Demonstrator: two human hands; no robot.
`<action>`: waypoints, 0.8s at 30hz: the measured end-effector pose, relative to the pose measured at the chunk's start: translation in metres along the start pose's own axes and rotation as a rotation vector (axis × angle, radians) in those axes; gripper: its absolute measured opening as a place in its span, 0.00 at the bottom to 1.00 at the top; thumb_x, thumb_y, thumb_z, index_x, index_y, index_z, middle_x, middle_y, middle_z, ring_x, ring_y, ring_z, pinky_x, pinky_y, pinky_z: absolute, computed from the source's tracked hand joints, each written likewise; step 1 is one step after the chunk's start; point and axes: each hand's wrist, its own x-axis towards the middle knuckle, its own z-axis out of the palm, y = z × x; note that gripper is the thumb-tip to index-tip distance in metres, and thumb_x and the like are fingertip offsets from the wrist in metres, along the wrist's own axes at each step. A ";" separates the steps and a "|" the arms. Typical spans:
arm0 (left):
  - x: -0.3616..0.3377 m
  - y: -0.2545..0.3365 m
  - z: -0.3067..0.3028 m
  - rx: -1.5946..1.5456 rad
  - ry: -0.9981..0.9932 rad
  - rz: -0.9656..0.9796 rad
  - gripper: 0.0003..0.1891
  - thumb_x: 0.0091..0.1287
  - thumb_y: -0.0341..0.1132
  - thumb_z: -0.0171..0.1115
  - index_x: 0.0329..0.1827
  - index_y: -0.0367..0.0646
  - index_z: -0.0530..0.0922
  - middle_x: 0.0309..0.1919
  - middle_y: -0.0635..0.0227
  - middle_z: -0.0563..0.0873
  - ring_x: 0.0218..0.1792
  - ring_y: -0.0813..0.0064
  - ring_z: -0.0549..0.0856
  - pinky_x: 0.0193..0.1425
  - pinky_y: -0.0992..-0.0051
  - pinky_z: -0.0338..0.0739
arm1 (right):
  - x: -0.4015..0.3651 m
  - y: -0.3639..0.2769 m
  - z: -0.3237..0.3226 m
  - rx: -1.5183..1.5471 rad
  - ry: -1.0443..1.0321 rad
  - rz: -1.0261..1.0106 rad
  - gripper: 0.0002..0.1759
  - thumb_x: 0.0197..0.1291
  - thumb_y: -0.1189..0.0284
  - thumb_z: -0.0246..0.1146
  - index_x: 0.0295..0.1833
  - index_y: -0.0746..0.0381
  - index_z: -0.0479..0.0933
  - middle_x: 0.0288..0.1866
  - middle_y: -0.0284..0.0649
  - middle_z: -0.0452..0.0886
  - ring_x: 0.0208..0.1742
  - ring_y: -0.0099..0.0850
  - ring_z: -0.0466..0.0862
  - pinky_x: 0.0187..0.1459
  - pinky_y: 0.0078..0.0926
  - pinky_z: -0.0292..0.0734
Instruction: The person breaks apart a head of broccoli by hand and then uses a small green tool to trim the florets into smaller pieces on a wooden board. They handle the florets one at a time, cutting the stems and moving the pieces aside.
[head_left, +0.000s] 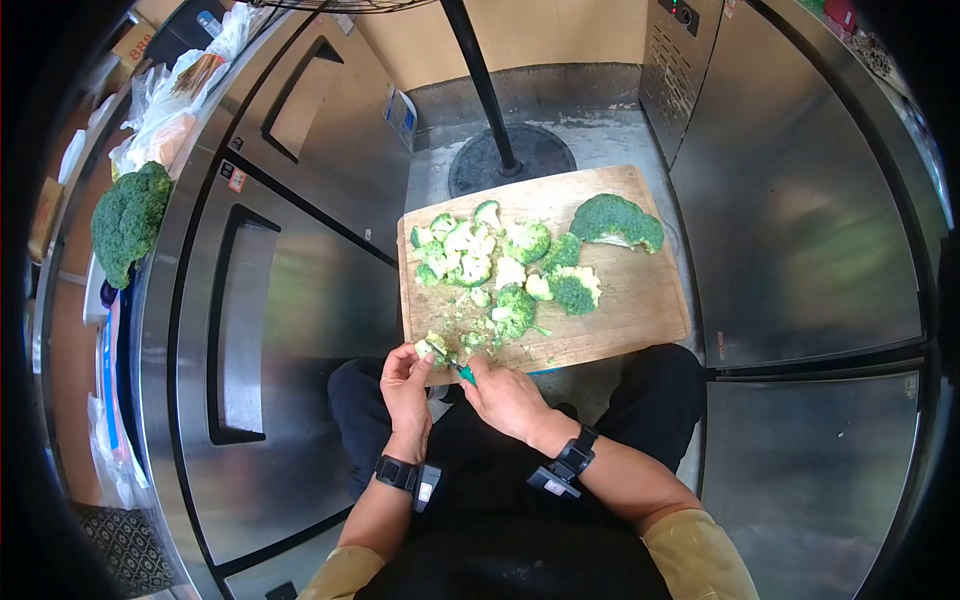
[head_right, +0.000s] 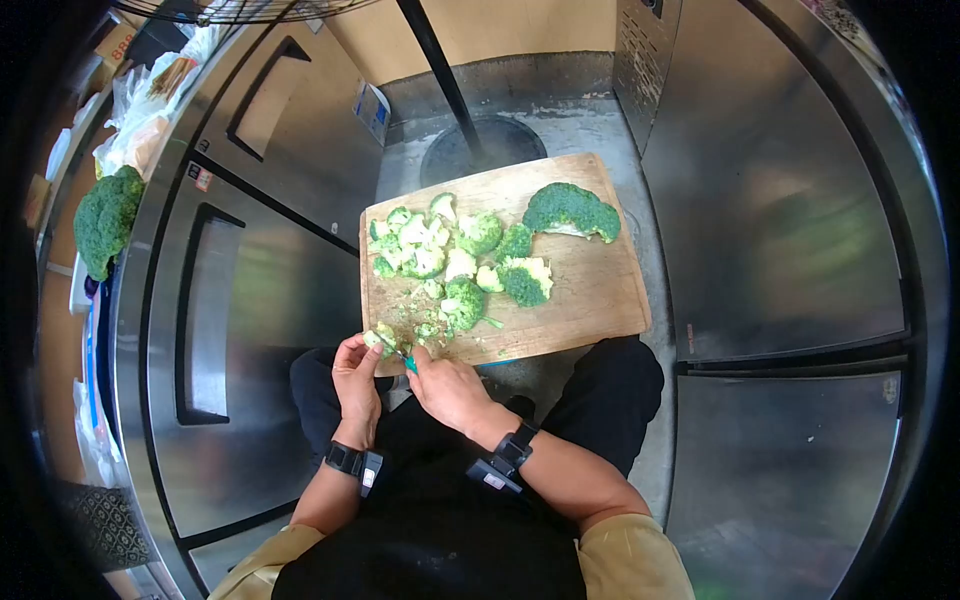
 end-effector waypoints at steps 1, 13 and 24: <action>-0.001 0.000 0.001 0.008 0.002 -0.004 0.12 0.58 0.18 0.65 0.43 0.40 0.77 0.37 0.73 0.81 0.42 0.84 0.79 0.50 0.83 0.74 | -0.001 -0.001 0.000 0.006 0.001 0.001 0.15 0.64 0.64 0.54 0.43 0.67 0.65 0.25 0.55 0.79 0.30 0.54 0.81 0.34 0.50 0.75; 0.002 -0.005 0.004 0.322 -0.106 0.085 0.10 0.55 0.17 0.66 0.37 0.37 0.79 0.42 0.72 0.78 0.45 0.82 0.78 0.48 0.81 0.76 | 0.007 0.005 0.000 -0.057 -0.024 0.101 0.12 0.63 0.68 0.54 0.42 0.67 0.69 0.26 0.54 0.81 0.32 0.51 0.83 0.38 0.47 0.77; 0.010 -0.005 0.018 0.599 -0.145 0.318 0.11 0.51 0.19 0.69 0.37 0.38 0.78 0.38 0.66 0.80 0.38 0.75 0.81 0.41 0.79 0.78 | 0.028 0.017 0.012 -0.158 0.015 0.090 0.12 0.62 0.67 0.55 0.43 0.65 0.67 0.24 0.52 0.80 0.30 0.51 0.82 0.35 0.48 0.76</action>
